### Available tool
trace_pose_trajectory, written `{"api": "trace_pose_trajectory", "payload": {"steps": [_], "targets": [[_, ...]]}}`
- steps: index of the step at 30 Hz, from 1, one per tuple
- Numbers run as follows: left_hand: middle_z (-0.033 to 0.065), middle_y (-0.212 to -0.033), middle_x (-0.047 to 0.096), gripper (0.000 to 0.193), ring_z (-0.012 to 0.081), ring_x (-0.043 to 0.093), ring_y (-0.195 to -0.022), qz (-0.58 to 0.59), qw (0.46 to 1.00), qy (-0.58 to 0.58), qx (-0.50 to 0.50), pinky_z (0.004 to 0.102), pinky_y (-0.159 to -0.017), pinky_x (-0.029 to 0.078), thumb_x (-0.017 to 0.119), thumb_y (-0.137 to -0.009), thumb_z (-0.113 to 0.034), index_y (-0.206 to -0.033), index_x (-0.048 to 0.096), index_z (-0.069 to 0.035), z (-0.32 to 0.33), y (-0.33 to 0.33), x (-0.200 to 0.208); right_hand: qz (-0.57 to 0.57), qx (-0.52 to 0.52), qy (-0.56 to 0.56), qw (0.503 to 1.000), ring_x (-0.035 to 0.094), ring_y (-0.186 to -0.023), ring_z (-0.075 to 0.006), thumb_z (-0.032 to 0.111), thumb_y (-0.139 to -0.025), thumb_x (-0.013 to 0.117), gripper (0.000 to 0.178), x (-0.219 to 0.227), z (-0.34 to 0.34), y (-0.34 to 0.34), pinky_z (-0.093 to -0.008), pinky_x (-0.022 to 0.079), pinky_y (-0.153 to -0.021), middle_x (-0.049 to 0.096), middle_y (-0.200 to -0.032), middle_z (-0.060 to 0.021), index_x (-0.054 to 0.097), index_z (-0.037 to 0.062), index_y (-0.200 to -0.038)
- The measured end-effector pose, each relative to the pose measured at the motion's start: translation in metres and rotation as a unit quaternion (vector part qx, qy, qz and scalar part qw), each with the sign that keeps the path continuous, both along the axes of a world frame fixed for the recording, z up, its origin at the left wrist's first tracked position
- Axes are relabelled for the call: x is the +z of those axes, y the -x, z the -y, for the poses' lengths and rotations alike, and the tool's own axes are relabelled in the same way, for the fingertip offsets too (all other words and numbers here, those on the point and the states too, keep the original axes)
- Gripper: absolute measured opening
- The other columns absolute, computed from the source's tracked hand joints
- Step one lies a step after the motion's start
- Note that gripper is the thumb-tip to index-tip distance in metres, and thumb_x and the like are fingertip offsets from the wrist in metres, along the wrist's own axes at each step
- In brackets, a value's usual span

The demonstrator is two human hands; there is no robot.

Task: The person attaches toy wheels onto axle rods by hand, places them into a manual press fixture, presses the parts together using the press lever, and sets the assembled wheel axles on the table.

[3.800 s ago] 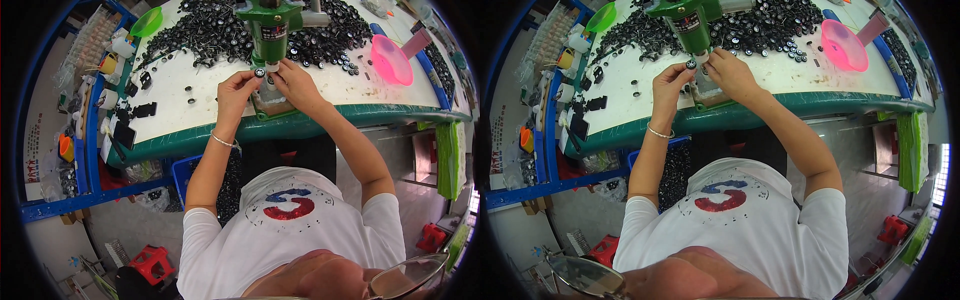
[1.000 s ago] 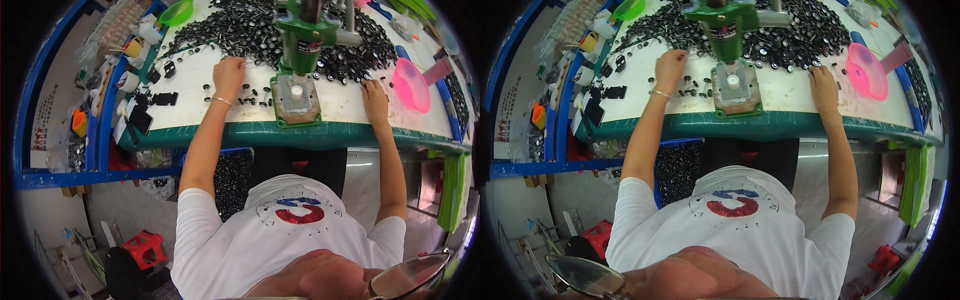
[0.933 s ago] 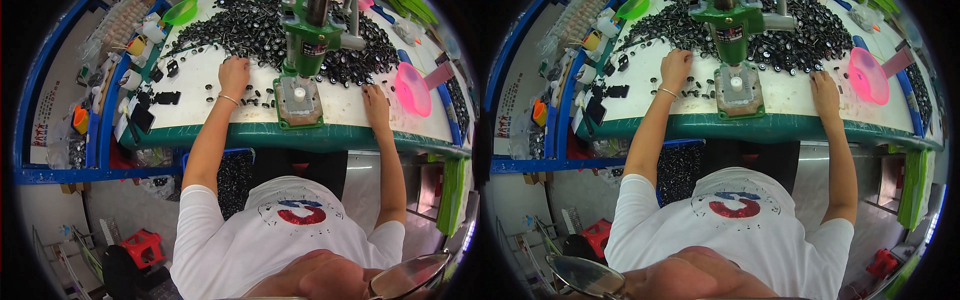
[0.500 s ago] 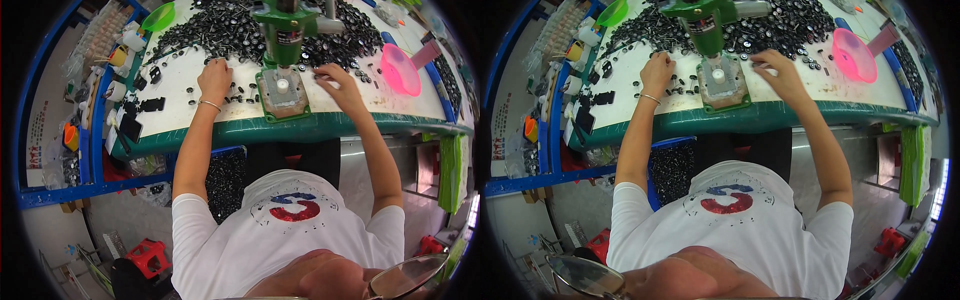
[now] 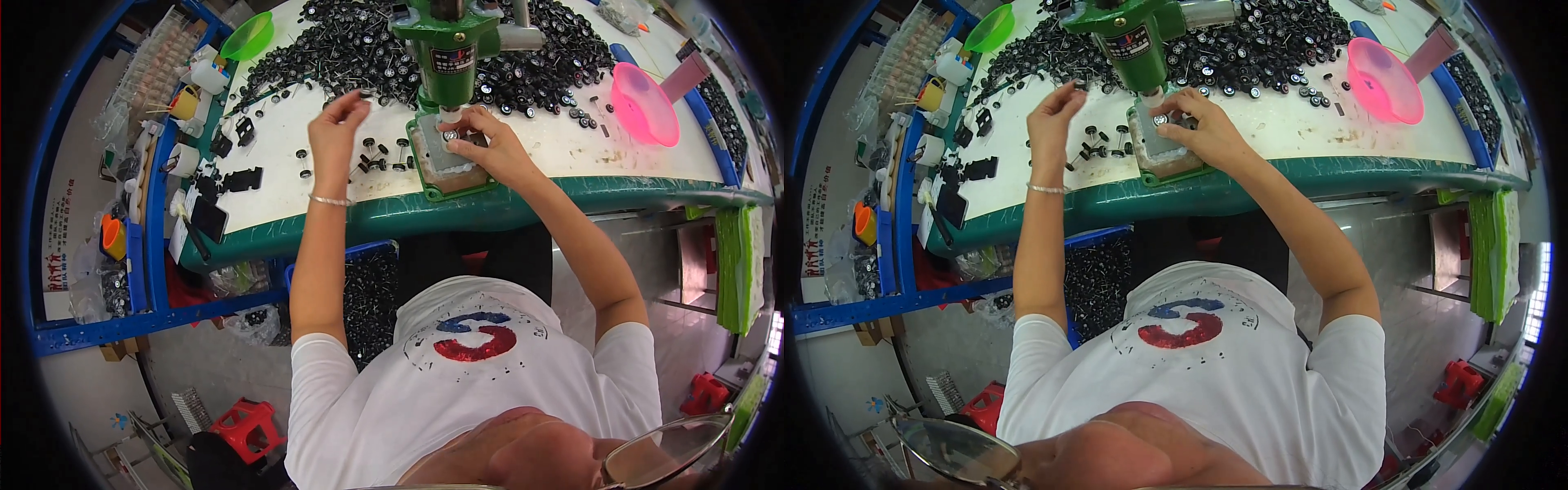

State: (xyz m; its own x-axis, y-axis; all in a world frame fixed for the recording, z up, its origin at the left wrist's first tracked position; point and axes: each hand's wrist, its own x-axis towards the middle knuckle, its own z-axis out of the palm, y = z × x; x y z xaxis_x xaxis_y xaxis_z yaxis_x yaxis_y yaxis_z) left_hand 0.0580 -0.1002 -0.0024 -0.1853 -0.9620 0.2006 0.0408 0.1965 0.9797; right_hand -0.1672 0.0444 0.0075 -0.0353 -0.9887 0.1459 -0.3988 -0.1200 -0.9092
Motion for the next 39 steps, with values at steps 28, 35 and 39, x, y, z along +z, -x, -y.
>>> {"api": "trace_pose_trajectory", "payload": {"steps": [28, 35, 39], "targets": [[0.0013, -0.091, 0.070, 0.015, 0.0081, 0.062, -0.085, -0.077, 0.978, -0.046, -0.186, 0.0231, -0.081, 0.047, 0.071, -0.084, -0.002, -0.099, 0.072, -0.001, -0.074, 0.063, 0.007, 0.185, -0.115, 0.061, 0.974, 0.050, -0.074, -0.0038, 0.027, -0.099, 0.056, 0.029, 0.007, 0.020, 0.036, -0.0195, 0.041, -0.065, 0.058, -0.082, 0.0053, 0.067, 0.0139, -0.122], [-0.0004, -0.090, 0.066, 0.012, 0.0067, 0.058, -0.080, -0.120, 0.979, -0.022, -0.163, 0.0217, -0.074, 0.046, 0.074, -0.081, -0.002, -0.093, 0.073, 0.000, -0.074, 0.069, 0.002, 0.273, -0.057, 0.147, 0.949, 0.056, -0.079, -0.0098, 0.038, -0.100, 0.051, 0.032, 0.157, 0.064, 0.063, -0.0268, 0.046, -0.076, 0.059, -0.083, 0.0007, 0.064, 0.0097, -0.103], [0.0015, -0.092, 0.065, 0.012, 0.0085, 0.058, -0.083, -0.145, 0.973, -0.034, -0.174, 0.0235, -0.078, 0.046, 0.074, -0.081, -0.001, -0.093, 0.073, 0.001, -0.077, 0.073, 0.008, 0.332, -0.036, 0.173, 0.927, 0.052, -0.061, -0.0093, 0.036, -0.095, 0.062, 0.030, 0.242, 0.092, 0.048, -0.0242, 0.041, -0.050, 0.054, -0.070, 0.0013, 0.061, 0.0057, -0.101]]}}
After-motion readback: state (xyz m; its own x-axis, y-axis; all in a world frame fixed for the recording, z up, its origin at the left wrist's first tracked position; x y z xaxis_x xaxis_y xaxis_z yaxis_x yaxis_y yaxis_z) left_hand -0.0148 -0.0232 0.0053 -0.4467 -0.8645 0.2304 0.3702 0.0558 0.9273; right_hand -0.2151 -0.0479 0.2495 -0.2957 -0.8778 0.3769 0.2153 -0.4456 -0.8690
